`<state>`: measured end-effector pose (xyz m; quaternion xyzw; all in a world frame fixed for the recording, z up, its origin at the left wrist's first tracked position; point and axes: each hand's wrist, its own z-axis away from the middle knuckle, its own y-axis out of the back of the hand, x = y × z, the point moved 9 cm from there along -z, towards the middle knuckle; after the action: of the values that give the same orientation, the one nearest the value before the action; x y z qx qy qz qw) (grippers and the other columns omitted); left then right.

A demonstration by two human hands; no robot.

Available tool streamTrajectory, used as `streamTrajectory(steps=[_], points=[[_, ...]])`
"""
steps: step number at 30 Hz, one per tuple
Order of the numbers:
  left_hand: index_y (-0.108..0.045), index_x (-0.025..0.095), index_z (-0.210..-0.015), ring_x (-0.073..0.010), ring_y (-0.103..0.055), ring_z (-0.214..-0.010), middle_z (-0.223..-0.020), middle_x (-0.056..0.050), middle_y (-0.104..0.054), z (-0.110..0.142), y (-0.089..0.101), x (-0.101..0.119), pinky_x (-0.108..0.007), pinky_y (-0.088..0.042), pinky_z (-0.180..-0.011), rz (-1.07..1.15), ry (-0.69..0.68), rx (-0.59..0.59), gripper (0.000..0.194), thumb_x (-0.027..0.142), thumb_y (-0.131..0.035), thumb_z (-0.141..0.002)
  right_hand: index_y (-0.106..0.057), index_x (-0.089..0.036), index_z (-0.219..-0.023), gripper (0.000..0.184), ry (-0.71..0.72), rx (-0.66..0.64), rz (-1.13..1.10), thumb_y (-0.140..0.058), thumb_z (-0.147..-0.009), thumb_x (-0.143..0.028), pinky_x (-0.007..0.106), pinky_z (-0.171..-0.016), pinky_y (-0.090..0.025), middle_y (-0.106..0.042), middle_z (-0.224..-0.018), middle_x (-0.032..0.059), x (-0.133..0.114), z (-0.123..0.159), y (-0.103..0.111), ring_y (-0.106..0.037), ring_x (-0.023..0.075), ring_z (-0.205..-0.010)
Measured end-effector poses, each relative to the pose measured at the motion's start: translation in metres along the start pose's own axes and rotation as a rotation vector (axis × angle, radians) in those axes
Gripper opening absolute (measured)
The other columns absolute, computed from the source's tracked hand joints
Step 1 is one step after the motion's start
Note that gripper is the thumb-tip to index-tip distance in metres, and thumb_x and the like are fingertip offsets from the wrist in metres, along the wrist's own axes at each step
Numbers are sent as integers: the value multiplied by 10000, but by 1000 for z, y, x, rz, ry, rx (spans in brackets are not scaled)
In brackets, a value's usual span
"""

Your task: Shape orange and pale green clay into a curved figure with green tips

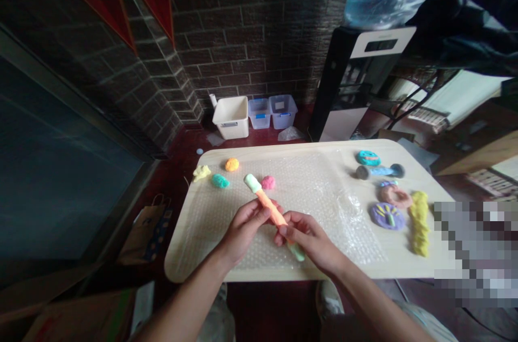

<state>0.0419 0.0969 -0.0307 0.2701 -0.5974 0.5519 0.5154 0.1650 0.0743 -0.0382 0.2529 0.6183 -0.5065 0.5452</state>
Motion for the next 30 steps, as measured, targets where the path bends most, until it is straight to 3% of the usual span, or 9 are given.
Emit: streamTrajectory(steps=[4,7,12,15,18,22,24,28,30], points=[[-755,143,-1163,-265,-698,-1051,-1064,-125,-759,0,1,5,-397,-521,-976,80,-46,43,408,468,-773,-919,-726,-151,-870,335,-10,21,7,-863,-839,-455,267,-632,-427,-674,-698,12,0,0,2,-547,117,-621],[-767,143,-1058,-245,-701,-993,-1003,-104,-753,0,2,8,-374,-518,-943,101,-48,42,330,433,-798,-903,-739,-149,-880,341,-37,13,0,-869,-829,-460,265,-628,-442,-674,-702,11,4,0,2,-563,117,-622],[-754,146,-1014,-208,-679,-930,-958,-82,-748,-1,1,11,-319,-484,-898,-32,-30,-32,279,418,-739,-954,-761,-130,-875,344,-72,-24,50,-870,-831,-454,246,-609,-448,-699,-700,21,6,1,6,-578,106,-602],[-759,141,-1017,-200,-666,-900,-949,-79,-753,-1,2,10,-311,-470,-885,-135,0,-54,290,424,-726,-962,-747,-137,-1041,372,-106,-46,44,-885,-824,-407,242,-598,-460,-738,-727,27,4,2,13,-595,108,-588],[-769,132,-1021,-208,-663,-901,-943,-86,-757,-1,5,11,-319,-469,-891,-187,5,-48,320,442,-731,-954,-679,-162,-1237,520,-138,-128,-62,-886,-822,-397,264,-632,-506,-792,-846,72,-2,8,20,-662,142,-649],[-769,129,-1046,-223,-676,-935,-987,-103,-765,-1,11,16,-333,-469,-916,-154,-16,10,337,446,-756,-932,-626,-187,-1385,762,-137,-258,-294,-909,-756,-509,327,-739,-562,-775,-1170,167,-12,17,24,-729,237,-928],[-771,129,-1053,-226,-679,-948,-1014,-109,-767,-2,13,17,-336,-471,-922,-126,-25,36,347,449,-773,-918,-658,-187,-1365,751,-123,-217,-338,-932,-735,-490,320,-772,-557,-769,-1192,163,-10,16,26,-721,231,-957],[-772,137,-1048,-220,-681,-963,-1020,-104,-767,-2,14,13,-330,-482,-911,-33,-25,56,339,438,-807,-895,-749,-204,-1216,496,-60,-4,-415,-935,-771,-321,257,-806,-535,-792,-1004,69,2,9,32,-708,152,-856],[-770,143,-1041,-215,-685,-961,-997,-95,-768,-2,13,11,-331,-491,-911,41,-17,52,320,419,-820,-888,-743,-219,-1230,507,-57,13,-480,-933,-775,-338,263,-833,-539,-787,-1005,59,6,8,29,-708,151,-862]])
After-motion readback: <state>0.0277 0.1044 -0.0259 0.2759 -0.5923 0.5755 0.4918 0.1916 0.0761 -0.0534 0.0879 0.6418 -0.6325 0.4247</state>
